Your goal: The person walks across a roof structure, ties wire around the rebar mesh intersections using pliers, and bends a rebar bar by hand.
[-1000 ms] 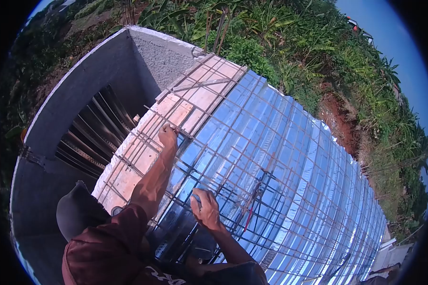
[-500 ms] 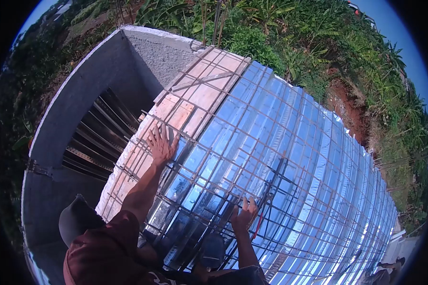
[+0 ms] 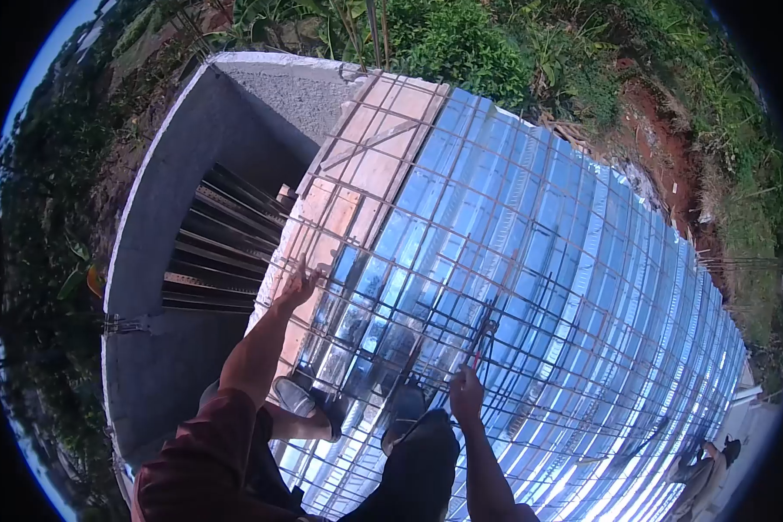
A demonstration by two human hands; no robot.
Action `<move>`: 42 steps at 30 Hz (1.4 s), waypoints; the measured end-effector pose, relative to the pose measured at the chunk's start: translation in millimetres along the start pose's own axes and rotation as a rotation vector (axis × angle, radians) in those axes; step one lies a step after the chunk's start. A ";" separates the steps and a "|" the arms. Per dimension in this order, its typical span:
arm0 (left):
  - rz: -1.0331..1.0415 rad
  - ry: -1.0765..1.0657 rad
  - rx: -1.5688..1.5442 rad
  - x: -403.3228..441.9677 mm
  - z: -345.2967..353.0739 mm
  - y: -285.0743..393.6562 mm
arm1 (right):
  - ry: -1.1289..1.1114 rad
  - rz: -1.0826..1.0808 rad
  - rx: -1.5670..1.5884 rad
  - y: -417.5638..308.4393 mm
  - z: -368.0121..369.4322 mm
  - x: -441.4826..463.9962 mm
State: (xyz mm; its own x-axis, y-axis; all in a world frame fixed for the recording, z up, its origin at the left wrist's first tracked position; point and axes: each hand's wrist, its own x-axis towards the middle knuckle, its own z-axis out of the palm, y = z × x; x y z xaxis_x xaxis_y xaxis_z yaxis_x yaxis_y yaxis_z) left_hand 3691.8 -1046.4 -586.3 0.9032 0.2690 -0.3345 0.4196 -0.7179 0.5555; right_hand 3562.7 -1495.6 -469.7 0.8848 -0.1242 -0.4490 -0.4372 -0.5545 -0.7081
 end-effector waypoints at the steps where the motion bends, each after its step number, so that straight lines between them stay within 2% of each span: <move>1: -0.074 -0.064 0.011 -27.1 -23.6 9.0 | -0.005 0.051 -0.009 4.9 -18.2 -16.6; 2: -0.148 -0.128 0.019 -55.1 -46.6 20.7 | -0.009 0.101 -0.020 16.9 -37.2 -37.8; 4: -0.132 -0.224 -0.220 -106.0 -59.7 -20.1 | 0.008 0.242 -0.100 66.7 -68.1 -89.9; 6: -0.233 -0.193 0.014 -171.9 -113.1 13.5 | 0.097 0.470 0.155 118.8 -90.3 -157.5; 7: -0.454 -0.233 -0.192 -198.9 -117.3 -10.2 | 0.110 0.583 0.121 104.4 -106.9 -186.9; 8: -0.473 -0.150 0.006 -229.9 -152.0 26.3 | 0.054 0.664 0.114 97.5 -124.9 -217.2; 9: -0.529 -0.094 -0.015 -258.1 -178.6 47.1 | 0.042 0.731 0.073 87.0 -138.5 -240.6; 10: -0.296 0.082 0.156 -293.2 -177.3 19.5 | 0.031 0.794 0.034 68.7 -151.3 -259.5; 11: -0.555 0.094 0.015 -315.0 -174.2 -10.7 | 0.075 0.777 0.355 50.6 -165.0 -281.2; 12: -0.812 0.100 -0.130 -323.9 -181.0 -19.7 | 0.018 0.817 0.189 28.6 -174.7 -286.3; 13: -0.971 0.121 -0.322 -333.1 -208.9 28.7 | 0.027 0.833 0.232 13.1 -181.1 -287.9; 14: -1.129 0.138 -0.515 -344.8 -243.8 111.4 | 0.034 0.855 0.273 -0.8 -187.3 -292.7; 15: -1.131 0.099 -0.518 -352.3 -252.0 135.8 | 0.006 0.877 0.269 -11.9 -193.7 -288.2; 16: -1.132 0.063 -0.519 -358.6 -260.1 150.0 | -0.025 0.897 0.267 -20.4 -198.1 -275.5; 18: -0.630 -0.113 -0.271 -371.9 -255.7 141.9 | -0.011 0.758 0.225 -39.8 -203.9 -239.1; 20: -0.302 -0.202 -0.105 -369.2 -226.6 106.3 | -0.069 0.601 0.494 -63.8 -219.4 -185.0; 21: -0.292 -0.133 -0.308 -368.0 -226.5 119.6 | -0.045 0.542 0.405 -86.4 -223.6 -149.0; 22: -0.289 -0.063 -0.515 -362.7 -229.3 142.1 | -0.055 0.598 0.363 -114.0 -229.7 -109.9; 24: -0.475 -0.133 -0.411 -338.4 -246.6 184.1 | -0.045 0.432 0.131 -190.8 -247.0 -36.1; 26: -0.781 -0.080 -0.727 -309.9 -259.7 225.0 | -0.007 0.315 0.204 -240.9 -256.0 35.5; 28: -0.640 -0.102 -0.657 -283.0 -265.6 230.3 | -0.009 0.167 0.135 -320.3 -266.6 91.9; 29: -0.521 -0.268 -0.407 -265.2 -269.4 220.5 | -0.002 0.122 0.130 -354.1 -266.9 119.2; 30: -0.533 -0.281 -0.425 -243.7 -270.9 218.8 | -0.004 0.128 0.105 -378.8 -261.5 144.0; 32: -0.957 -0.293 -0.488 -201.7 -276.8 224.9 | -0.004 0.118 0.176 -423.6 -246.1 195.4; 33: -1.039 -0.233 -0.636 -188.3 -282.3 228.6 | -0.048 0.166 0.153 -442.9 -235.0 215.7; 34: -0.938 -0.118 -0.857 -170.4 -319.4 270.8 | -0.089 0.211 0.136 -460.1 -221.1 234.8; 36: -1.058 -0.165 -0.829 -133.2 -327.2 275.3 | -0.257 0.287 0.067 -486.7 -192.1 279.8; 39: -1.109 -0.163 -0.962 -88.0 -353.0 293.1 | -0.355 0.271 0.036 -548.8 -149.9 339.2; 41: -1.149 -0.138 -0.989 -61.4 -361.2 303.8 | -0.476 0.306 0.364 -563.9 -135.1 396.5; 42: -1.165 -0.129 -1.004 -47.9 -364.1 308.9 | -0.484 0.313 0.376 -576.9 -126.7 427.2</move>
State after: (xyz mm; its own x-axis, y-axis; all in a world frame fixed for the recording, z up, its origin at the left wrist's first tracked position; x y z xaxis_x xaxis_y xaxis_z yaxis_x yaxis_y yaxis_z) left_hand 3811.2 -1047.2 -121.5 0.0515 0.2613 -0.9639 0.7969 0.5710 0.1974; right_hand 4213.3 -1333.0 -184.0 0.5745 0.1984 -0.7941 -0.7639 -0.2184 -0.6073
